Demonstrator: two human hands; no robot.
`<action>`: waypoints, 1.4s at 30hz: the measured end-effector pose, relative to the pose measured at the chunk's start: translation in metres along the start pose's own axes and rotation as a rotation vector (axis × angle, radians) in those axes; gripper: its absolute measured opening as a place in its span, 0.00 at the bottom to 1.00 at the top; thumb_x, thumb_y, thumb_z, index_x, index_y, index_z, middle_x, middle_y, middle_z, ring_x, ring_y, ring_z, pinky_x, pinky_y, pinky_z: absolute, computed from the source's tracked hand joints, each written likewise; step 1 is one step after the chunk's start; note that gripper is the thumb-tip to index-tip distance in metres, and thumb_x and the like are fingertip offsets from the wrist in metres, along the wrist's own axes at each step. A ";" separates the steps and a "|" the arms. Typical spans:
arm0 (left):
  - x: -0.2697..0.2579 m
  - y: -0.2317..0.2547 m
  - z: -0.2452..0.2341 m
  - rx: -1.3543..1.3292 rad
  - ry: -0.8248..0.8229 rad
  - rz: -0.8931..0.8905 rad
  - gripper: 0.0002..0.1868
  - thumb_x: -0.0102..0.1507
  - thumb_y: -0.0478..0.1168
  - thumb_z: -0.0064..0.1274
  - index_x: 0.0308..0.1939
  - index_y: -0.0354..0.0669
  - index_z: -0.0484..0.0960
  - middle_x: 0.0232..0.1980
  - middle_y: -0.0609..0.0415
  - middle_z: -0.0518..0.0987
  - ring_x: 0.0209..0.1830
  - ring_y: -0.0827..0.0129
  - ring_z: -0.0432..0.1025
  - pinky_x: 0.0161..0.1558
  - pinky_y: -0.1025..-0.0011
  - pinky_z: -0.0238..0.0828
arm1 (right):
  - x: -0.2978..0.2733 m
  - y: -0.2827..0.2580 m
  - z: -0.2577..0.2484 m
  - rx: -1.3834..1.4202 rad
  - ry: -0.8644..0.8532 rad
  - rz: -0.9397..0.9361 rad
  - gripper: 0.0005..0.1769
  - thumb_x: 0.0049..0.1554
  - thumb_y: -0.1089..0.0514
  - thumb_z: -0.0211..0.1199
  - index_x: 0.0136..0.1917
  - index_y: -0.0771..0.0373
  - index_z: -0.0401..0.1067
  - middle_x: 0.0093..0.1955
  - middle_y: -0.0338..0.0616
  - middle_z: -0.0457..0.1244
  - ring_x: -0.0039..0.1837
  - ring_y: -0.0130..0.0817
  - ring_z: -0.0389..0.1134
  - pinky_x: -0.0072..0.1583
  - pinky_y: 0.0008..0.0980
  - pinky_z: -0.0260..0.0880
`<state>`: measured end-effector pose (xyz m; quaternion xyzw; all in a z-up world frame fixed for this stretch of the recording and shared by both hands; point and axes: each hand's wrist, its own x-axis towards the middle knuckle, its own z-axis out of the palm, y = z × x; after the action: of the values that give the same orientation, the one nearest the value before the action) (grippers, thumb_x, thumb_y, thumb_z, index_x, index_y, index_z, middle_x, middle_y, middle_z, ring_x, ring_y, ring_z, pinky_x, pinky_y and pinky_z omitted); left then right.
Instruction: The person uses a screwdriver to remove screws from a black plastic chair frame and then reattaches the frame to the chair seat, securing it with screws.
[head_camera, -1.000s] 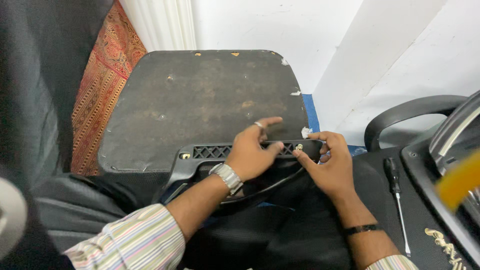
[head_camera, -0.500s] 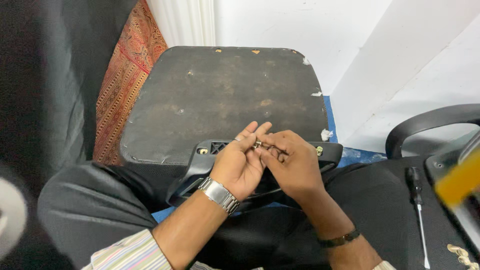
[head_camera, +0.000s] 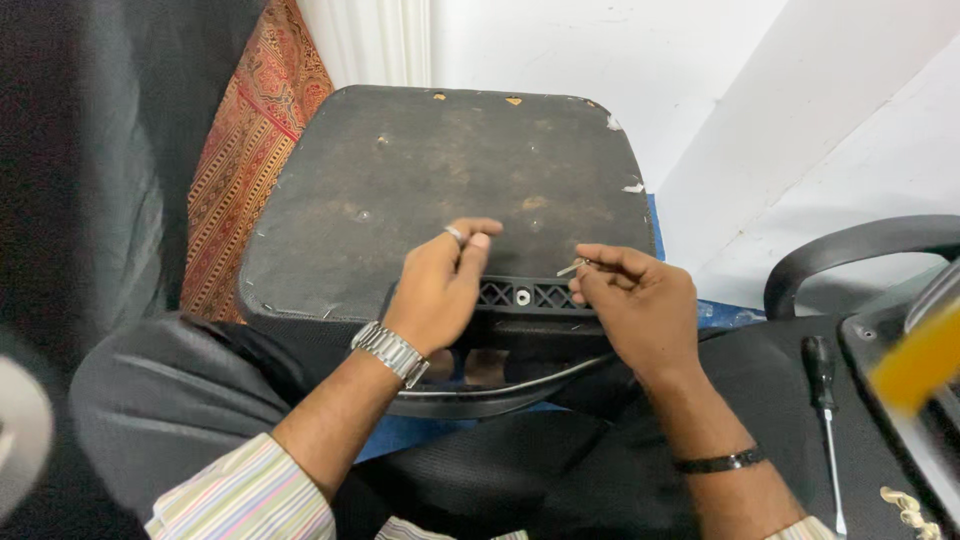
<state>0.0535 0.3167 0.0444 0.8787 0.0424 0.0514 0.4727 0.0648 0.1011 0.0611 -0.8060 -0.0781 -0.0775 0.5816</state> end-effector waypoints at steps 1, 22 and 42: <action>-0.001 0.000 -0.002 0.124 0.003 0.149 0.21 0.69 0.51 0.49 0.62 0.47 0.83 0.41 0.42 0.83 0.39 0.57 0.75 0.45 0.62 0.71 | 0.000 0.000 0.002 -0.037 0.001 -0.004 0.15 0.56 0.63 0.66 0.57 0.67 0.79 0.41 0.40 0.73 0.42 0.22 0.73 0.47 0.20 0.74; -0.012 -0.022 0.029 0.670 0.010 0.422 0.43 0.44 0.59 0.71 0.60 0.49 0.78 0.45 0.53 0.74 0.50 0.56 0.66 0.46 0.57 0.60 | 0.006 0.025 0.028 -0.435 -0.109 -0.260 0.13 0.51 0.59 0.70 0.52 0.59 0.82 0.37 0.44 0.72 0.37 0.29 0.72 0.43 0.29 0.72; -0.010 -0.026 0.026 0.645 0.039 0.438 0.45 0.45 0.59 0.71 0.63 0.48 0.78 0.46 0.53 0.74 0.50 0.56 0.66 0.47 0.57 0.60 | 0.005 0.023 0.040 -0.478 -0.164 -0.508 0.11 0.51 0.58 0.71 0.47 0.63 0.81 0.38 0.45 0.66 0.37 0.38 0.67 0.42 0.35 0.68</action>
<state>0.0461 0.3088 0.0078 0.9693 -0.1232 0.1518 0.1491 0.0759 0.1324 0.0288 -0.8777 -0.3020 -0.1708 0.3307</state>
